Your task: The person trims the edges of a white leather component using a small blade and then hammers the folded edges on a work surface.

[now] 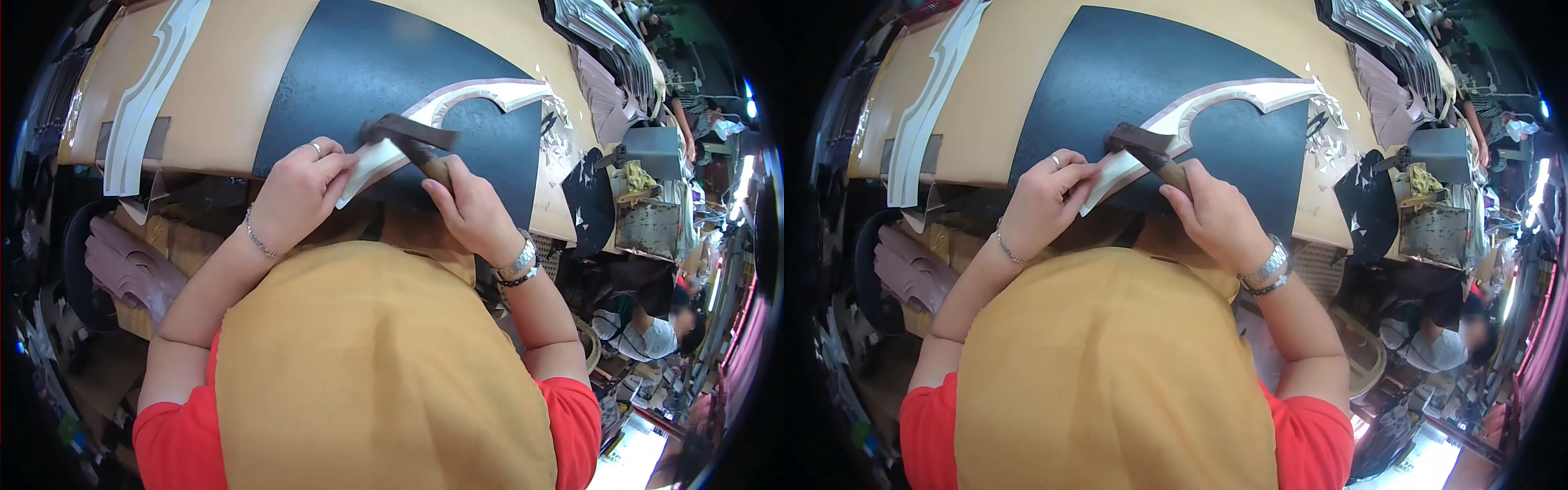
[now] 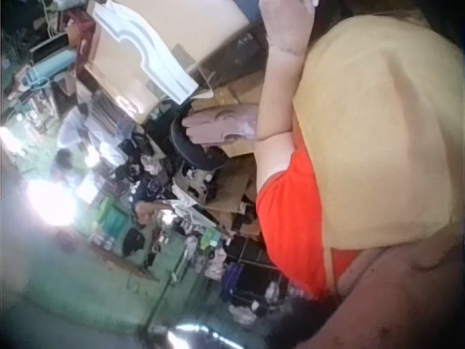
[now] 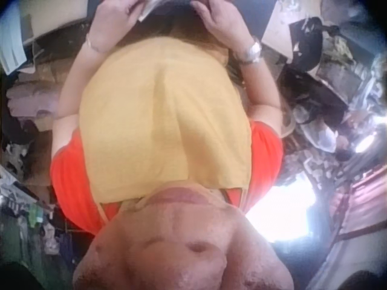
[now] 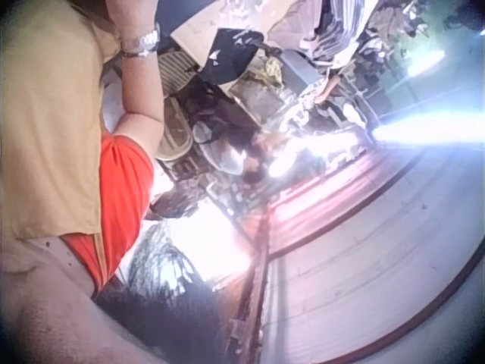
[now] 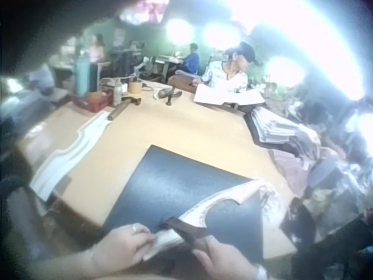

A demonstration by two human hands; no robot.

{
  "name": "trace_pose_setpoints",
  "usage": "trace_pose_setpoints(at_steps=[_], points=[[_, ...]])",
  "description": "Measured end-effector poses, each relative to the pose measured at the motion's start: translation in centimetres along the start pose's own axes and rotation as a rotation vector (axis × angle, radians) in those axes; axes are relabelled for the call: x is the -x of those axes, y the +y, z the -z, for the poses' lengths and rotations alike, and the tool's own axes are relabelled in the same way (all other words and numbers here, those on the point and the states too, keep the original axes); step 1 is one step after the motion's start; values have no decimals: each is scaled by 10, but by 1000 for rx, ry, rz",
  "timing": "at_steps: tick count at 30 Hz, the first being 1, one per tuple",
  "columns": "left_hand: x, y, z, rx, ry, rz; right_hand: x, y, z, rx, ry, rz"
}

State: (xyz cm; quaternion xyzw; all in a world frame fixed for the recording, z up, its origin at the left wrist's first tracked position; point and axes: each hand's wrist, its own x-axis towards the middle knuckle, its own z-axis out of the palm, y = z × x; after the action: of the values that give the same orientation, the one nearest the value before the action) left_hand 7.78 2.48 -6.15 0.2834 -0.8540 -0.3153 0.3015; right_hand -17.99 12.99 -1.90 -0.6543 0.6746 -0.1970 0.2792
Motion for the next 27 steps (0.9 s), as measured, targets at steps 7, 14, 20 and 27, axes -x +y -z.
trace_pose_setpoints(at_steps=[7,14,20,27], points=[[9,-2,4,-22,14,-6,-1,-2,-2,64,60,36],[14,3,7,-80,56,-38,-2,-2,-4,47,126,37],[21,3,12,-71,41,-25,-5,-6,-3,45,70,-22],[22,-4,14,-41,96,-37,0,-10,-10,58,9,71]])
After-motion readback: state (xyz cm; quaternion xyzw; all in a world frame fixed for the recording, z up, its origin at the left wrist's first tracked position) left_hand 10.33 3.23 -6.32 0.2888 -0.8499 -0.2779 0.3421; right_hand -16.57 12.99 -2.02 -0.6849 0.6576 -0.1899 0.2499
